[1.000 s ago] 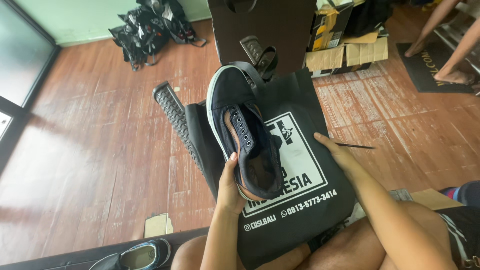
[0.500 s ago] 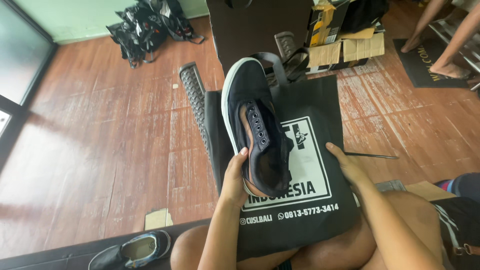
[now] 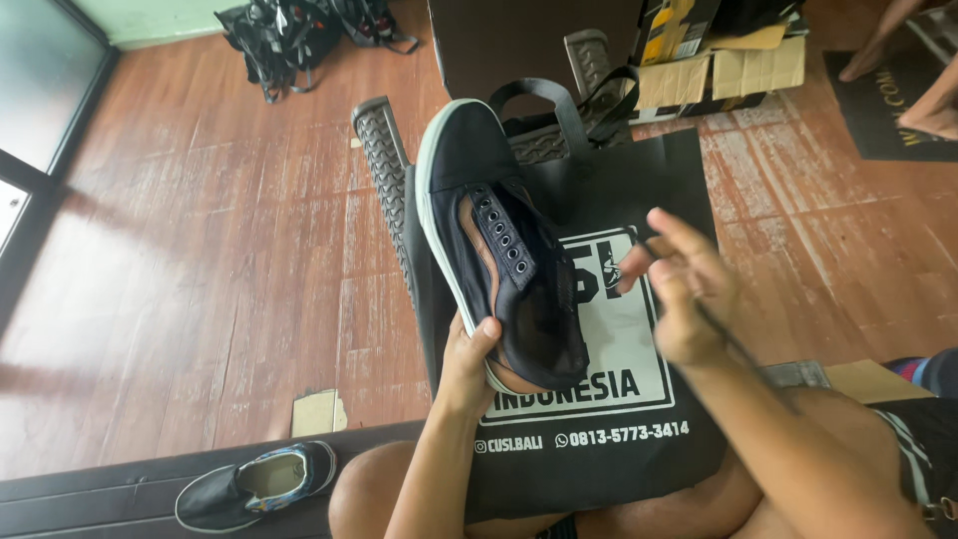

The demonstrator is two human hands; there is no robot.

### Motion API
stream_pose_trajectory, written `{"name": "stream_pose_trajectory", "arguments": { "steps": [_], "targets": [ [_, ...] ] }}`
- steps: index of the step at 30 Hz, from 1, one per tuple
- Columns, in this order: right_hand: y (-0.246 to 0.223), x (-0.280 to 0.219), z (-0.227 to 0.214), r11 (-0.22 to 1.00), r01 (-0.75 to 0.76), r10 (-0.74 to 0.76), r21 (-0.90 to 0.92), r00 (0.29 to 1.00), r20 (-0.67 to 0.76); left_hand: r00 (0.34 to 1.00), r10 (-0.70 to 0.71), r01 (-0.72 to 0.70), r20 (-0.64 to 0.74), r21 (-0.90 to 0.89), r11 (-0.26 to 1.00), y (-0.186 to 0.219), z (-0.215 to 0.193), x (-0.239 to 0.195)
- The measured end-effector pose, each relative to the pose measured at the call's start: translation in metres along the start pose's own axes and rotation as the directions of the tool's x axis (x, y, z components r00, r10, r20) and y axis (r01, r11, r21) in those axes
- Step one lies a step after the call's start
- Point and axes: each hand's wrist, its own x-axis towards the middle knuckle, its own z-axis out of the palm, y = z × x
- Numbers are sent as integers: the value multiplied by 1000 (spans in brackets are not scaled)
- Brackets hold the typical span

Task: The person holds a black sneaker with a brown side stripe and uses a small brush to apply paint to the shoe's upper and side panels. The person rotates the shoe to access different areas while seated on the floor.

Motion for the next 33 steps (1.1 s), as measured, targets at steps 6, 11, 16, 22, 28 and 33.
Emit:
{"name": "stream_pose_trajectory", "arguments": {
  "steps": [6,11,16,22,28,33],
  "targets": [
    [37,-22,-36,990,-138,137,4,984,-111,1000,29,-27,-5,227,973,-11,1,8],
    [24,-33,-27,962,-190,188,197,982,29,997,-75,67,0,453,889,-4,10,11],
    [-4,-20,0,933,-166,65,319,950,306,997,-80,61,10,545,836,-7,10,11],
    [-5,-15,-3,956,-98,-6,277,935,354,989,-125,55,74,603,796,-24,-11,4],
    [3,-19,-6,957,-74,-22,279,944,329,972,-233,184,-19,677,713,-15,9,3],
    [1,-17,-9,947,-114,3,302,938,346,969,-242,213,-55,687,695,-17,5,6]
  ]
}}
